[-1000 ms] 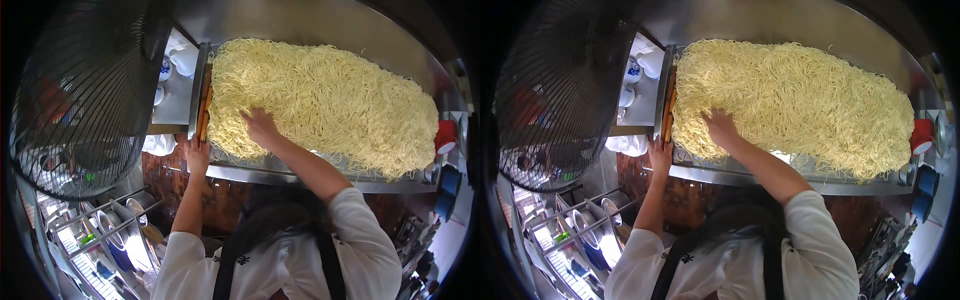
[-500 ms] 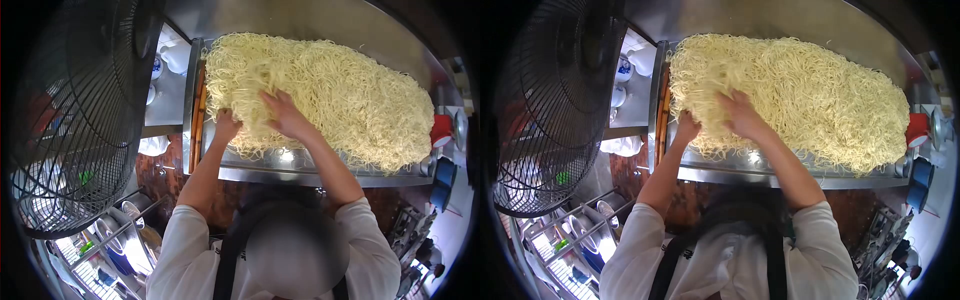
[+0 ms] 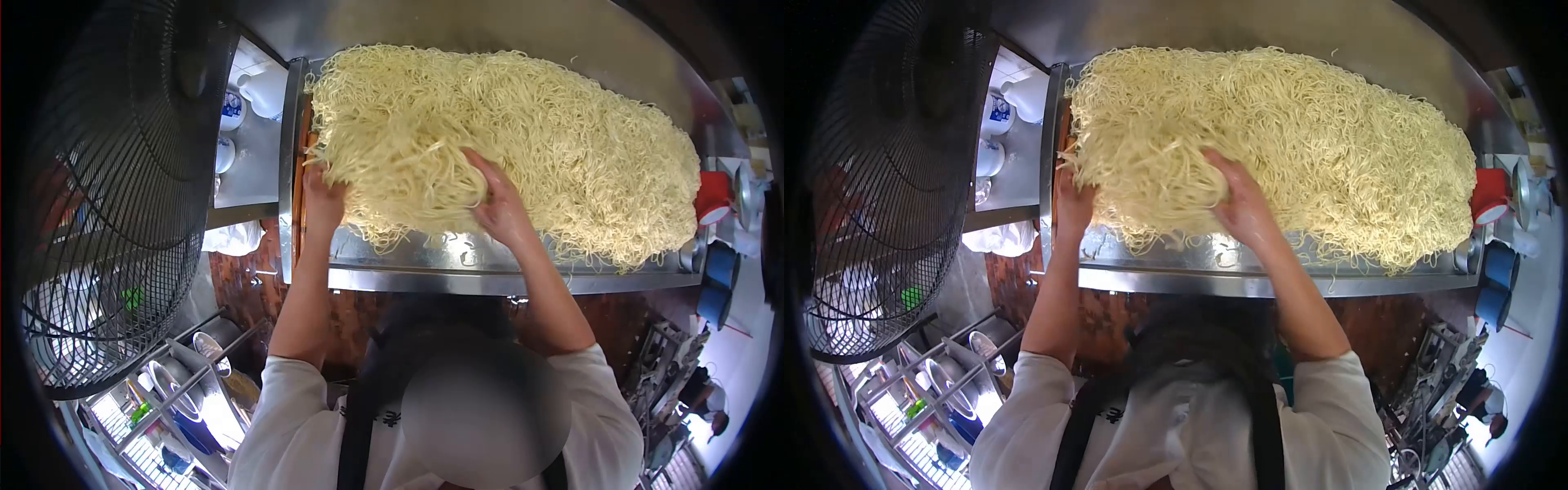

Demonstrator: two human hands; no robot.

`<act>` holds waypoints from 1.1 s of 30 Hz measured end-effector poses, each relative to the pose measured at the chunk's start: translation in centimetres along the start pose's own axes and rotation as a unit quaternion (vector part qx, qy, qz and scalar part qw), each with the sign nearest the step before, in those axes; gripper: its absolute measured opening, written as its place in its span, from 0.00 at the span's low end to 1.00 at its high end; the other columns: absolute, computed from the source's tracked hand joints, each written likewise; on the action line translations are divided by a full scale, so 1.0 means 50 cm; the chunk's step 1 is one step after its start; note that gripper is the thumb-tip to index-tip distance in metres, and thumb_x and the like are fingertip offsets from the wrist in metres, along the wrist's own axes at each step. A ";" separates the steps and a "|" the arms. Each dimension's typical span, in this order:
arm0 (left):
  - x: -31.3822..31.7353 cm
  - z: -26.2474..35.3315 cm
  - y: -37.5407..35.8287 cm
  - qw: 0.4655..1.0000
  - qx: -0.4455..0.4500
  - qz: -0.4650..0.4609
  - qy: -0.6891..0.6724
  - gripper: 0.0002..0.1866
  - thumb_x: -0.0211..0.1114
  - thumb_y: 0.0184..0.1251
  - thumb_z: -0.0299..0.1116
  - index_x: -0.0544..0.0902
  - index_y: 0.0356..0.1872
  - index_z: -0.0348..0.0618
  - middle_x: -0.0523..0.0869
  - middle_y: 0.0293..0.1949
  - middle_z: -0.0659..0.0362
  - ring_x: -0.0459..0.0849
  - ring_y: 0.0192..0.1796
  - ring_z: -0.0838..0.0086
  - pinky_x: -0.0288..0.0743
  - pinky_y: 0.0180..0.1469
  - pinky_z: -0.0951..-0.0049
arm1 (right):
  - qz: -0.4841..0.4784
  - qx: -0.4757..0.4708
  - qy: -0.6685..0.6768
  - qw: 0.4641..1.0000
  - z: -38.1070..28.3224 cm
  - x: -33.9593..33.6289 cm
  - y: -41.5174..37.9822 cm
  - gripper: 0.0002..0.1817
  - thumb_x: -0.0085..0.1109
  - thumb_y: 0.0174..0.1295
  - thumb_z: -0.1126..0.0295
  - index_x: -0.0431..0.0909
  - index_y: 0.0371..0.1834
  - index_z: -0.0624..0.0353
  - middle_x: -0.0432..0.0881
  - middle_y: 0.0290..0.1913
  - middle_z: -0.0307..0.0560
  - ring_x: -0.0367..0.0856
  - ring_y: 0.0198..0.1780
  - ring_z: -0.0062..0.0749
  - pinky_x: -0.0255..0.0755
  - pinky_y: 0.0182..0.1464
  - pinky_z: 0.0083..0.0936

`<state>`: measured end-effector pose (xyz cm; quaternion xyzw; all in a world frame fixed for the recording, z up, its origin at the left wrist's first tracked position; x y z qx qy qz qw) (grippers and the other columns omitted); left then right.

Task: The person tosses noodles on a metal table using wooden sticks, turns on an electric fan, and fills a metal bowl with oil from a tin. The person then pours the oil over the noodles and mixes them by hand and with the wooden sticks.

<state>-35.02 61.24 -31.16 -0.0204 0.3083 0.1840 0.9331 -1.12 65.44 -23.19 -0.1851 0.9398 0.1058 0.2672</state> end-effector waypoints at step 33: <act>0.183 0.114 0.174 0.982 0.109 -0.149 0.050 0.32 0.71 0.66 0.40 0.72 0.69 0.43 0.74 0.64 0.42 0.80 0.60 0.50 0.77 0.62 0.57 | -0.400 -0.050 -0.273 0.874 0.116 0.069 0.064 0.24 0.65 0.54 0.69 0.82 0.57 0.44 0.80 0.48 0.49 0.79 0.55 0.45 0.72 0.59 0.47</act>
Point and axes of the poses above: each hand's wrist, its own y-axis towards the middle knuckle, its own x-axis out of the palm, z = x × y, the point moved 2 cm from there along y, towards the middle knuckle
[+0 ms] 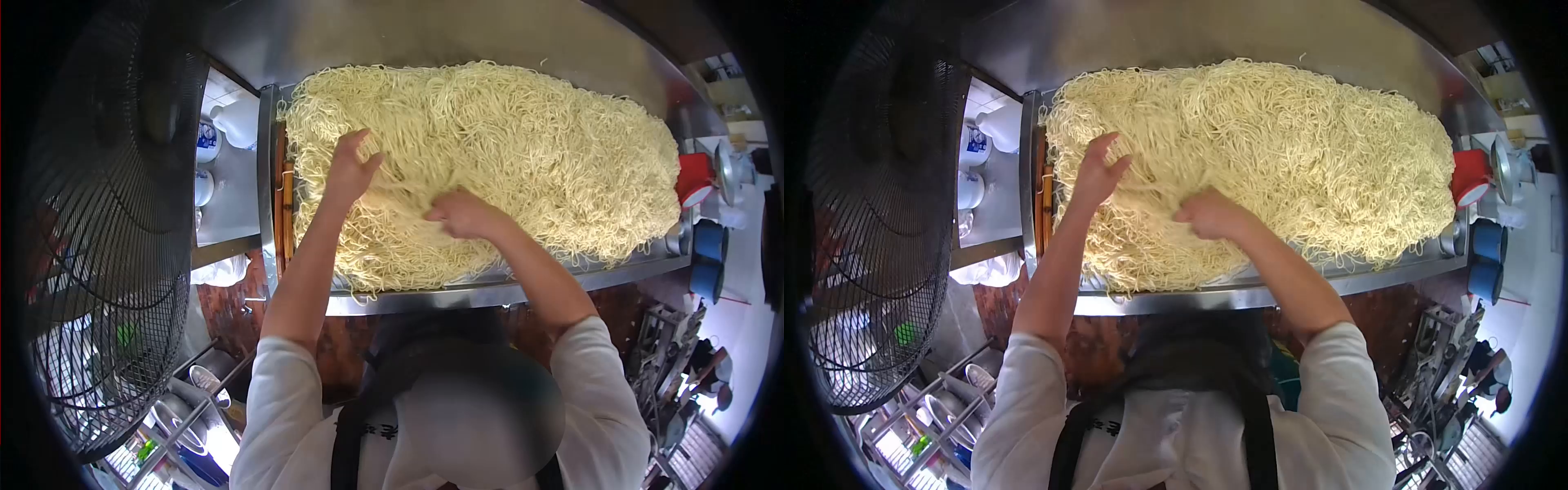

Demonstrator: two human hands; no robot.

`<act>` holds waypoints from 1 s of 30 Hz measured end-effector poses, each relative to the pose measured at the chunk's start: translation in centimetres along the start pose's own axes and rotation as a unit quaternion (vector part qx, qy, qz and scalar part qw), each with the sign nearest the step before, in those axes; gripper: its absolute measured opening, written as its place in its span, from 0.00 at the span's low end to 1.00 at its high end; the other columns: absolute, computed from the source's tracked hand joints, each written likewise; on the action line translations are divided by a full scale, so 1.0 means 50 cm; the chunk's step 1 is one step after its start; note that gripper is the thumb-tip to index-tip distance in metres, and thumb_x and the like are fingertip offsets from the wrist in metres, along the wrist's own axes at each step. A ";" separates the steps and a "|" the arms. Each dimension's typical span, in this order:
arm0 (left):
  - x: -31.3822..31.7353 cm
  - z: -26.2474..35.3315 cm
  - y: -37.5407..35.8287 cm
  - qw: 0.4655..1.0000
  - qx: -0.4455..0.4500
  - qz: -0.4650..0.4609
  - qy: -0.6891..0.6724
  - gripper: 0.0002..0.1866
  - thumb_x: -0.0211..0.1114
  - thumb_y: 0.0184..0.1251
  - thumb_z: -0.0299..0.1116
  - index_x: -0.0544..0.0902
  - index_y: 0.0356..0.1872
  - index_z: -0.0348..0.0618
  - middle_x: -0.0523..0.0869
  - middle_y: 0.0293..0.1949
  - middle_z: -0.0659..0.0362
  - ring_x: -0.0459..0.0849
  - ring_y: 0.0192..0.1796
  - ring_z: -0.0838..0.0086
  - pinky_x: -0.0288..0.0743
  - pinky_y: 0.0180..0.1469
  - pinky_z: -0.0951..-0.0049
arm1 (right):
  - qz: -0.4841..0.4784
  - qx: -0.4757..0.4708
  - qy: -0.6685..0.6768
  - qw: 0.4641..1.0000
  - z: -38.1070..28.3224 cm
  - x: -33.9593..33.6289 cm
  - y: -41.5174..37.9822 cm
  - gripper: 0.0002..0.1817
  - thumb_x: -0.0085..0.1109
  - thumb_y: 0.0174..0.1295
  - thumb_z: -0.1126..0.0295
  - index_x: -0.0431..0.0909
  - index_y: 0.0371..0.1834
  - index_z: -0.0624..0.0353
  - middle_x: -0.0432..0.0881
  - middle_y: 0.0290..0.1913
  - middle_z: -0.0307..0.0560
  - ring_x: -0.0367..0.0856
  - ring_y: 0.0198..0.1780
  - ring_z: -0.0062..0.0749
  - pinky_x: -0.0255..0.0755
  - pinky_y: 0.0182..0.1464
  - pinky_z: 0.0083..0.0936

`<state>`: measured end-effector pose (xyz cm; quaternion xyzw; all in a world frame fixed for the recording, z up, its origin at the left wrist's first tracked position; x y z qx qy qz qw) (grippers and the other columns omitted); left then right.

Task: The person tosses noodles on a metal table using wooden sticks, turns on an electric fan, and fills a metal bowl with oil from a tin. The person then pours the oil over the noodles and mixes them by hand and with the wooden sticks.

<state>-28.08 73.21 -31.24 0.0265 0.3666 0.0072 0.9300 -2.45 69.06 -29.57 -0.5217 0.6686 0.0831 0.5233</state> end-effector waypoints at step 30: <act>-0.060 0.138 0.053 0.928 -0.239 -0.282 0.040 0.27 0.70 0.68 0.49 0.81 0.60 0.40 0.79 0.65 0.45 0.78 0.67 0.56 0.71 0.68 0.61 | 0.009 0.169 -0.004 0.986 0.166 -0.337 -0.004 0.35 0.68 0.57 0.71 0.71 0.72 0.52 0.65 0.75 0.59 0.61 0.76 0.55 0.61 0.75 0.44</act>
Point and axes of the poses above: each hand's wrist, its own y-axis towards the middle knuckle, its own x-axis out of the palm, z = x × y, the point moved 2 cm from there along y, towards the middle knuckle
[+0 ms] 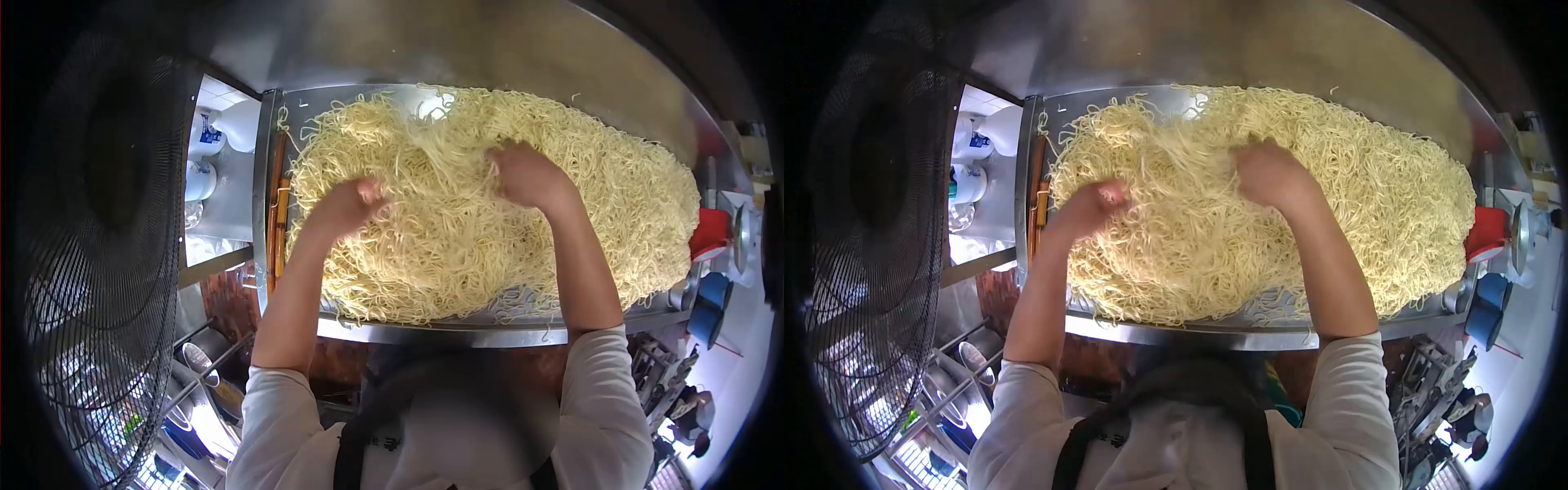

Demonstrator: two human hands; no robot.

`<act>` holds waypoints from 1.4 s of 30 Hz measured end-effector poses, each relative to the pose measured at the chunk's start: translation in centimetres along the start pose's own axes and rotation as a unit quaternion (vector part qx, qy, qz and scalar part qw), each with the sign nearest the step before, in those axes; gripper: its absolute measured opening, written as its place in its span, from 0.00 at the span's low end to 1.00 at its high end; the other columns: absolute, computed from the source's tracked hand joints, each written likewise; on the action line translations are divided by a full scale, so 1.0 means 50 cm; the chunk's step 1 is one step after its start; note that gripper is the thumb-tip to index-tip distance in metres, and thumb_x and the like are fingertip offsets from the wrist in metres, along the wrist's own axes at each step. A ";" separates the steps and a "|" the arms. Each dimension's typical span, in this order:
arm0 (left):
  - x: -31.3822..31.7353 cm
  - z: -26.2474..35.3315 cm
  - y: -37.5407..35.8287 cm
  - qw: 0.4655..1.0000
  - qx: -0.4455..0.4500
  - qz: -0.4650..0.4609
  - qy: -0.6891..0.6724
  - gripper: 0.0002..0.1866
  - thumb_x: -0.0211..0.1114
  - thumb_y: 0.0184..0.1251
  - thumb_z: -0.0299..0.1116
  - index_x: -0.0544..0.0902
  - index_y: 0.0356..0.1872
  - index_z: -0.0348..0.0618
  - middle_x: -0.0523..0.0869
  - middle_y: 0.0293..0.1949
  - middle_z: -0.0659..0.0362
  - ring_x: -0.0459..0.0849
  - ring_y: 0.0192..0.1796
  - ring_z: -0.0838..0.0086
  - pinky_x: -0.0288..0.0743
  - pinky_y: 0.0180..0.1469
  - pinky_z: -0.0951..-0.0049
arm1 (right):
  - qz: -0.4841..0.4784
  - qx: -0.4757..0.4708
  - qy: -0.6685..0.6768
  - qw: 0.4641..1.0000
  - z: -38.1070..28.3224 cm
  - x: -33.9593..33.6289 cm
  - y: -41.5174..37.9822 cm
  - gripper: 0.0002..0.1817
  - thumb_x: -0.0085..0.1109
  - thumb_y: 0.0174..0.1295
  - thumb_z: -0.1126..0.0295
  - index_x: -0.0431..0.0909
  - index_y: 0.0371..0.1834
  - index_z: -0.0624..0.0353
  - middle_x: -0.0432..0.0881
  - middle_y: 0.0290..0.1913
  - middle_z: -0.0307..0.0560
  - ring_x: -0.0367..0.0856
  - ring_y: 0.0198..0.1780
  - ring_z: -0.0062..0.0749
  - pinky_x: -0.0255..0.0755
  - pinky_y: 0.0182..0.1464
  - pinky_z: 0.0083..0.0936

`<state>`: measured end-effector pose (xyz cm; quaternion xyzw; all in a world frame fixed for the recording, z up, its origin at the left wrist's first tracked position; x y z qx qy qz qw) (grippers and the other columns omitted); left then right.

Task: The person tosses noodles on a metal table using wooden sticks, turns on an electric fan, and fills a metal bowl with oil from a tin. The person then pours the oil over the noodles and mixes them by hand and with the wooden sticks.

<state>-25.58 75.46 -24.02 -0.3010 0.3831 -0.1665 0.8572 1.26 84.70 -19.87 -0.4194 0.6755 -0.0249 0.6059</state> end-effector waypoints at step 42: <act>-0.149 0.243 -0.245 0.800 0.317 0.361 -0.360 0.14 0.64 0.73 0.30 0.81 0.54 0.34 0.86 0.43 0.56 0.82 0.45 0.76 0.76 0.49 0.78 | 0.375 -0.163 0.365 0.836 -0.182 0.062 -0.148 0.27 0.67 0.57 0.74 0.74 0.62 0.59 0.80 0.57 0.55 0.80 0.56 0.46 0.76 0.57 0.37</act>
Point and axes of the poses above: each hand's wrist, its own y-axis towards the middle knuckle, its own x-axis out of the palm, z = x × y, the point moved 2 cm from there along y, towards the middle knuckle
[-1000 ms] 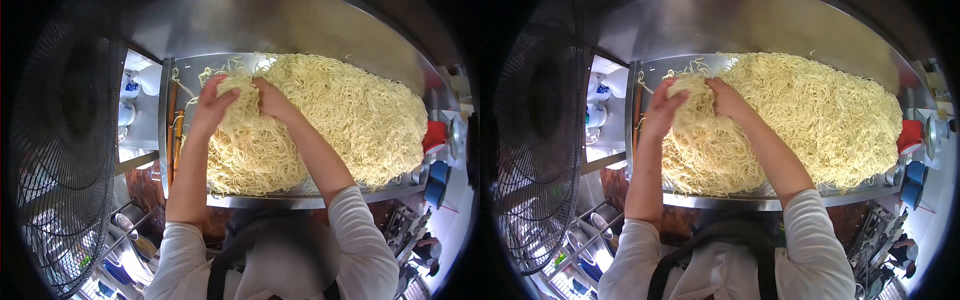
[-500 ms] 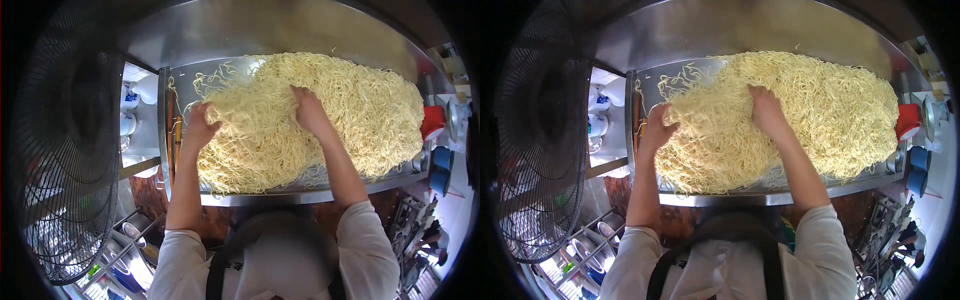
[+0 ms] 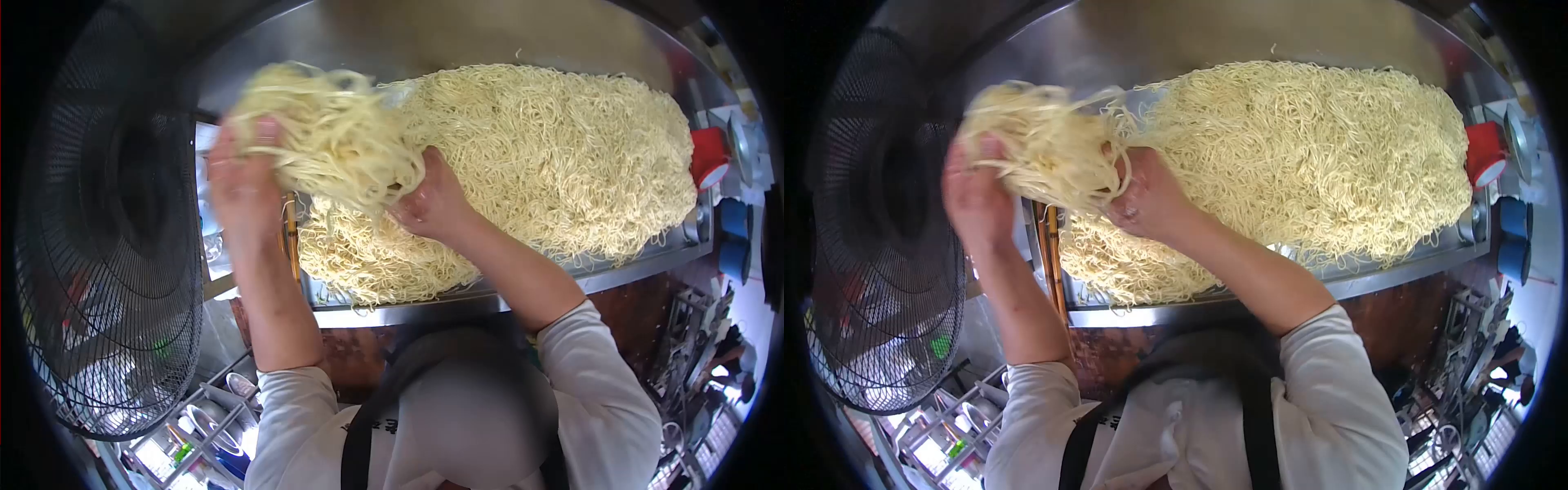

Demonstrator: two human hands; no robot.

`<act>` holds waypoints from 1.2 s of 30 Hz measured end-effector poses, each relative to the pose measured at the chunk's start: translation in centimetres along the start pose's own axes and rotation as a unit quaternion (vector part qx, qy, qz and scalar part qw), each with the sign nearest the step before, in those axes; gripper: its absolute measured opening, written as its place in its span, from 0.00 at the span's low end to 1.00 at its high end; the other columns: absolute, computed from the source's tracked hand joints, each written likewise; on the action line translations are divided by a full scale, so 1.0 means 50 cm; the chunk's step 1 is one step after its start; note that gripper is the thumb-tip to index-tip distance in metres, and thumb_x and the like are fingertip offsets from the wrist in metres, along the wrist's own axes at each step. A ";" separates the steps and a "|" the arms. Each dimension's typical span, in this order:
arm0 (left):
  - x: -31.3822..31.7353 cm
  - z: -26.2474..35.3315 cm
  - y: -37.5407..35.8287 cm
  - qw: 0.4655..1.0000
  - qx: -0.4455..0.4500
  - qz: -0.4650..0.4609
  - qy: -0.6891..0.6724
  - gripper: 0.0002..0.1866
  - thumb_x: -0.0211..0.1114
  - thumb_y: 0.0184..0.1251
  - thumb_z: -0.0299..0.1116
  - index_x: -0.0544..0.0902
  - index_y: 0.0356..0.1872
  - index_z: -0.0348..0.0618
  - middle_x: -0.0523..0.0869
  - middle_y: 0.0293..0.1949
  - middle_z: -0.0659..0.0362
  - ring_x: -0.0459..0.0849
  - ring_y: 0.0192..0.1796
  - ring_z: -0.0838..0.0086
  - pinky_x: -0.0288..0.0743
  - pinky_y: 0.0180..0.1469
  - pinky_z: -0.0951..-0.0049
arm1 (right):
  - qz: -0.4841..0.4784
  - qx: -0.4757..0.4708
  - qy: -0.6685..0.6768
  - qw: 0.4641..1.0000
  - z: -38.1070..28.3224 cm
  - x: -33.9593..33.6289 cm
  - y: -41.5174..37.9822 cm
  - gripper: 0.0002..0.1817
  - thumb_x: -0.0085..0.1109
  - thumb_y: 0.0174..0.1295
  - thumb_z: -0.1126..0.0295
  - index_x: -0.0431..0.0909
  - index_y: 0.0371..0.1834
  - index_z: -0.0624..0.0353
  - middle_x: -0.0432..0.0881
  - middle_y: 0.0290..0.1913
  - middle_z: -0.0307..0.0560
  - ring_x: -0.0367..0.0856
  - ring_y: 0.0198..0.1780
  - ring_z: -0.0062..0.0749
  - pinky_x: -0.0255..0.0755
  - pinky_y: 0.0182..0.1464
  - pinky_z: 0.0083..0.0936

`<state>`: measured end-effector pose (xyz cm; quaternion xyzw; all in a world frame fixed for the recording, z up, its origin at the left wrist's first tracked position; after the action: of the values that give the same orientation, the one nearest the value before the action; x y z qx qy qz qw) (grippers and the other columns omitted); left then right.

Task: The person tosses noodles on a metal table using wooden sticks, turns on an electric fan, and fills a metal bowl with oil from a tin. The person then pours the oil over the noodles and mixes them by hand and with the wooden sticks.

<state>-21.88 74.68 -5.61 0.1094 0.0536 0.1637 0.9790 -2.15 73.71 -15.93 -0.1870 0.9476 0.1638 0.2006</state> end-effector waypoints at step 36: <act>-0.140 -0.411 0.042 0.926 -0.061 -0.078 0.365 0.27 0.72 0.64 0.34 0.77 0.64 0.41 0.78 0.61 0.44 0.77 0.64 0.58 0.72 0.65 0.60 | -0.165 0.157 -0.311 0.923 0.144 0.007 0.129 0.36 0.60 0.66 0.69 0.60 0.78 0.47 0.67 0.73 0.61 0.69 0.72 0.49 0.65 0.74 0.41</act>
<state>-32.04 78.34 -24.55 -0.0228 0.4059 0.1186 0.9059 -2.85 82.03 -20.79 -0.2464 0.8071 0.0277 0.5358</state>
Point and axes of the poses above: each hand's wrist, its own y-axis towards the middle knuckle, its own x-axis out of the palm, z = x × y, the point moved 2 cm from there along y, towards the middle knuckle
